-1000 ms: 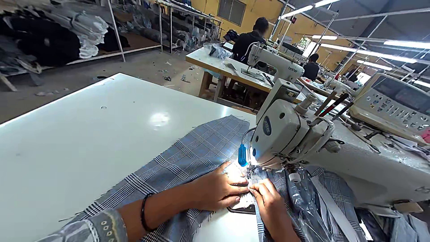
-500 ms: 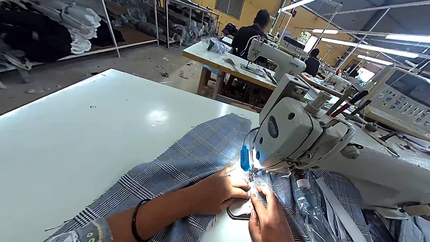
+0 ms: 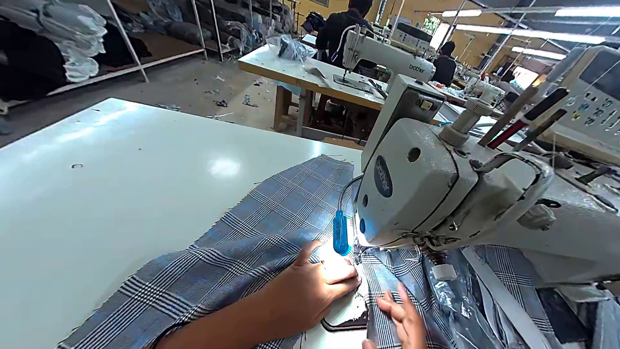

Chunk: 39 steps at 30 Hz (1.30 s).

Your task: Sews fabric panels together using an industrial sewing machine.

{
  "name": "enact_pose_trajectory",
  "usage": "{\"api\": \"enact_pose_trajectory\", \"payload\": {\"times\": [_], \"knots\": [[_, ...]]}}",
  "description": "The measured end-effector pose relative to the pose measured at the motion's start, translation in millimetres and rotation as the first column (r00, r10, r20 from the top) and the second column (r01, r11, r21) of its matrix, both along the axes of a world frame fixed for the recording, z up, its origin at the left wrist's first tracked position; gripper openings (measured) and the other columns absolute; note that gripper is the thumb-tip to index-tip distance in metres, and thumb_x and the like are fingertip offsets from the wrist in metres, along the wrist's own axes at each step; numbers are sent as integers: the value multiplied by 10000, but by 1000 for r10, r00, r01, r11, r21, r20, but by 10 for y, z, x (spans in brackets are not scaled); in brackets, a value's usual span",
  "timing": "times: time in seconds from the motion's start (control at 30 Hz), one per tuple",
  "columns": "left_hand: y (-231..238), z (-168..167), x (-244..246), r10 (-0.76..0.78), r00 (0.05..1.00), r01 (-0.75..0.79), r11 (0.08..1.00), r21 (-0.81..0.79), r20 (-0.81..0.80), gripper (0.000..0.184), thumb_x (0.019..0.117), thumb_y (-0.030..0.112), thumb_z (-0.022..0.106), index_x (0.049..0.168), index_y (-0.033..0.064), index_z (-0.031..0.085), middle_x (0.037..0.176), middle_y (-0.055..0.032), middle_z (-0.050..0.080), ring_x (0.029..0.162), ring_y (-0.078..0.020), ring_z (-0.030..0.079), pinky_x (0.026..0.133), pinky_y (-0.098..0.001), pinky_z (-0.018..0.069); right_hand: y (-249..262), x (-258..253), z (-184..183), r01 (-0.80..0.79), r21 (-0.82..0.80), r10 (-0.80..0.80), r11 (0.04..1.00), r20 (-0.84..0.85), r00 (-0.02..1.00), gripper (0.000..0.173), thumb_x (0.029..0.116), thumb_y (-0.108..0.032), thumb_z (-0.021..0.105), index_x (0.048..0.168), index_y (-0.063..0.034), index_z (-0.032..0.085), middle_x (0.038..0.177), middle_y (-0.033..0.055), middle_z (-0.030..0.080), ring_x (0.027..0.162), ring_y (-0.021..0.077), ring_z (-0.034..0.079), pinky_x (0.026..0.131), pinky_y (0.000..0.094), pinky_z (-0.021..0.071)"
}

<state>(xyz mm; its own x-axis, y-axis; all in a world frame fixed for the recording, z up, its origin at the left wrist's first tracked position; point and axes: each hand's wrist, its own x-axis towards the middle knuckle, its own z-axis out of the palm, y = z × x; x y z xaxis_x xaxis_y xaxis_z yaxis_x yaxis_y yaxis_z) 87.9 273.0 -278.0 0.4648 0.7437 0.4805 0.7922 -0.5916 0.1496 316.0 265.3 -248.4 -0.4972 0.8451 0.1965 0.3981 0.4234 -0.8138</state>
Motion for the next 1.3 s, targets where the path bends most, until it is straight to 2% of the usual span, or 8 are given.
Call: {"api": "enact_pose_trajectory", "payload": {"times": [0.07,0.17,0.3,0.4,0.57,0.83,1.03,1.3], "knots": [[4,-17,5,10,1000,-11,999,31,4,403,945,70,452,1235,185,707,1289,8,689,1231,-180,633,1045,-656,335,-137,16,123,19,-290,-74,957,-180,981,848,991,-171,583,1468,267,36,1488,427,340,1448,303,382,1180,380,329],[0,-9,7,9,1000,-9,1000,25,4,405,946,76,451,1234,188,713,1296,17,690,1228,-177,632,1045,-647,327,-64,39,94,72,-373,-179,925,-261,949,755,1003,-128,509,1451,274,53,1537,405,265,1470,234,319,1195,347,282],[-3,-25,-3,11,1000,-11,1000,24,1,408,969,96,420,1245,199,702,1305,27,686,1261,-161,614,1044,-641,325,413,210,-105,96,-98,-113,991,-184,976,547,990,-40,474,1367,262,219,1412,326,477,1345,149,489,1121,283,403],[7,-34,-1,13,1000,-13,999,38,8,410,978,97,417,1247,203,707,1299,30,690,1257,-158,616,1050,-633,329,728,427,-293,-62,280,59,958,19,998,448,945,-32,550,1306,221,467,1313,340,594,1324,273,565,1121,338,439],[12,-23,-15,-14,1000,13,1000,23,16,402,972,95,416,1236,184,705,1303,18,687,1267,-169,608,1064,-622,316,1049,557,-382,-305,521,244,797,185,952,444,1028,-37,420,1356,-272,606,1455,146,512,1456,174,408,1212,315,306],[14,-18,-16,-17,1000,17,1000,-5,23,403,974,100,434,1268,193,694,1314,16,683,1265,-173,612,1048,-637,321,787,51,-207,-180,607,42,774,234,971,217,847,104,509,822,21,708,1082,142,760,1172,253,694,1050,318,505],[34,-49,-74,-26,1000,26,999,24,15,395,970,120,439,1244,225,705,1309,31,688,1256,-160,619,1024,-633,344,760,74,-241,-291,597,176,747,244,954,336,900,36,513,1137,-55,733,1161,180,714,1229,279,647,1096,352,474],[109,-34,-213,-105,994,105,994,6,10,419,990,144,412,1273,273,693,1299,52,685,1270,-163,601,1014,-623,352,811,67,-302,-328,666,184,670,279,943,350,922,34,491,1093,-128,750,1112,59,748,1222,212,650,1126,351,431]]}}
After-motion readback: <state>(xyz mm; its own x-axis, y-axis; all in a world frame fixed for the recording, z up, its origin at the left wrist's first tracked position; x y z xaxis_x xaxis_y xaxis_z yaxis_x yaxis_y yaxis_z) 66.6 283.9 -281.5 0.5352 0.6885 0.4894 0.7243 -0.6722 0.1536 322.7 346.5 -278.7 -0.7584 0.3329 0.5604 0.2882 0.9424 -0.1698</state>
